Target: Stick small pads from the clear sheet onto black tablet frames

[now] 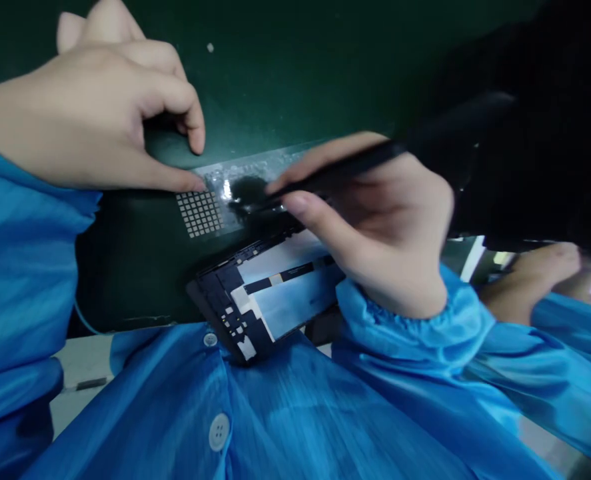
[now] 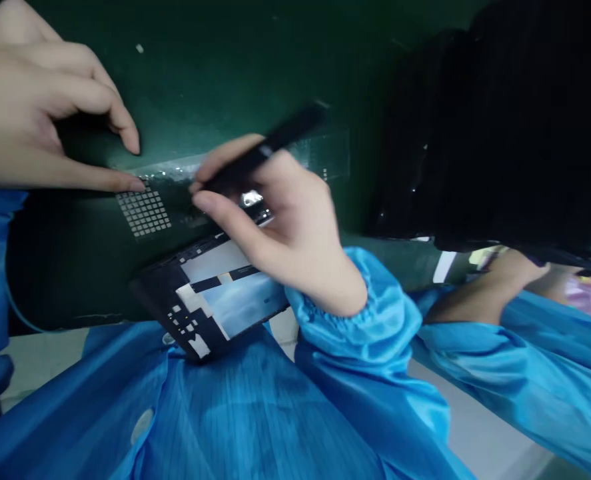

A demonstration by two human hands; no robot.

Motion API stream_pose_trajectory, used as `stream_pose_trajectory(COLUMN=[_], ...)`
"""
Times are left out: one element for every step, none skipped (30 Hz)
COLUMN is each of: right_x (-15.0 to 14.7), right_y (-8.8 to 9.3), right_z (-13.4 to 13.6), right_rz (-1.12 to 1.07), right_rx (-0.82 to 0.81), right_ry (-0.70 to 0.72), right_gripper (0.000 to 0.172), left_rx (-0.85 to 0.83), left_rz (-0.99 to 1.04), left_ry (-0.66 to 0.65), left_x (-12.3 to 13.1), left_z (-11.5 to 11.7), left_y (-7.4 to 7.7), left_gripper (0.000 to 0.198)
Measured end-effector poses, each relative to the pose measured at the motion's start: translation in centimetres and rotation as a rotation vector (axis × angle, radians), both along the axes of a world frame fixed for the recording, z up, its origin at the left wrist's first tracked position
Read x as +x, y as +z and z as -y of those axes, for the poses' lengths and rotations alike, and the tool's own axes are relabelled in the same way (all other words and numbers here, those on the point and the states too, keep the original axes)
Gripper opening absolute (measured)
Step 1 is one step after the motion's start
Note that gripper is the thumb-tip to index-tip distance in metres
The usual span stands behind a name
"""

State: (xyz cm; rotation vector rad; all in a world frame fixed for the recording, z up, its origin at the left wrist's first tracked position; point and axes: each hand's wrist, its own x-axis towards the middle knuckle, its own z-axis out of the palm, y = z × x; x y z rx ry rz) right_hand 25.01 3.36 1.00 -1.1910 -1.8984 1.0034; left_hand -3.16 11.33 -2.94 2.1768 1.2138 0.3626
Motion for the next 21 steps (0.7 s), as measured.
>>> stream_pose_trajectory(right_x=[-0.7, -1.4, -2.0, -2.5, -2.9, -3.0, -3.1, -3.0, -2.9, -2.9, -2.8, -2.8, -2.9, -3.0, -3.2, -3.3, -3.3, -3.2, -3.0, -2.6, -2.0], right_y=[-0.2, -0.6, -1.1, -1.6, -2.1, -2.4, -2.6, -2.7, -2.7, -2.7, -2.6, -2.6, -2.6, -2.6, -2.6, -2.7, -2.8, -2.8, -2.8, -2.8, -2.7], right_z=[-1.4, -2.6, -3.6, -4.3, -4.8, -5.1, -5.1, -5.1, -4.9, -4.8, -4.7, -4.7, -4.8, -5.1, -5.3, -5.6, -5.8, -6.0, -5.9, -5.5, -4.8], right_rz=[0.006, 0.014, 0.027, 0.038, 0.046, 0.05, 0.051, 0.051, 0.049, 0.048, 0.048, 0.048, 0.047, 0.048, 0.049, 0.048, 0.043, 0.026, -0.005, -0.056, -0.112], right_rx=[-0.043, -0.086, -0.122, -0.144, -0.155, -0.162, -0.166, -0.17, -0.174, -0.178, -0.18, -0.184, -0.194, -0.21, -0.23, -0.248, -0.262, -0.268, -0.266, -0.251, -0.232], right_ry=[0.1, 0.17, 0.214, 0.24, 0.263, 0.279, 0.289, 0.294, 0.295, 0.295, 0.292, 0.285, 0.274, 0.26, 0.246, 0.237, 0.246, 0.261, 0.272, 0.265, 0.228], right_gripper=[0.014, 0.018, 0.022, 0.027, 0.031, 0.034, 0.035, 0.036, 0.035, 0.033, 0.03, 0.026, 0.023, 0.021, 0.021, 0.021, 0.023, 0.024, 0.024, 0.023, 0.022], left_rx=[0.01, 0.017, 0.014, 0.002, -0.006, -0.006, 0.0, 0.009, 0.021, 0.034, 0.044, 0.052, 0.061, 0.066, 0.071, 0.072, 0.07, 0.064, 0.056, 0.051, 0.045], left_rz=[-0.018, -0.036, -0.049, -0.056, -0.062, -0.065, -0.063, -0.06, -0.055, -0.052, -0.053, -0.057, -0.065, -0.08, -0.094, -0.108, -0.118, -0.123, -0.122, -0.114, -0.1], left_ry=[-0.031, -0.055, -0.069, -0.065, -0.063, -0.064, -0.07, -0.078, -0.087, -0.095, -0.104, -0.112, -0.118, -0.125, -0.125, -0.121, -0.116, -0.106, -0.097, -0.087, -0.078], left_x=[0.0, 0.0, 0.0, 0.0, 0.0, 0.0, 0.0, -0.1, -0.2, -0.2, -0.3, -0.4, -0.5, -0.5, -0.5, -0.5, -0.5, -0.4, -0.3, -0.3, -0.2], left_z=[0.0, 0.0, -0.1, -0.1, -0.1, -0.1, -0.1, -0.1, -0.1, -0.2, -0.2, -0.3, -0.3, -0.3, -0.4, -0.4, -0.3, -0.3, -0.2, -0.1, -0.1], left_y=[0.2, 0.2, 0.2, 0.2, 0.1, 0.0, -0.2, -0.3, -0.4, -0.5, -0.6, -0.6, -0.7, -0.7, -0.6, -0.6, -0.5, -0.5, -0.4, -0.4, -0.3], left_gripper=[0.104, 0.107, 0.108, 0.109, 0.108, 0.107, 0.104, 0.101, 0.099, 0.098, 0.099, 0.102, 0.106, 0.11, 0.113, 0.114, 0.114, 0.113, 0.112, 0.112, 0.112])
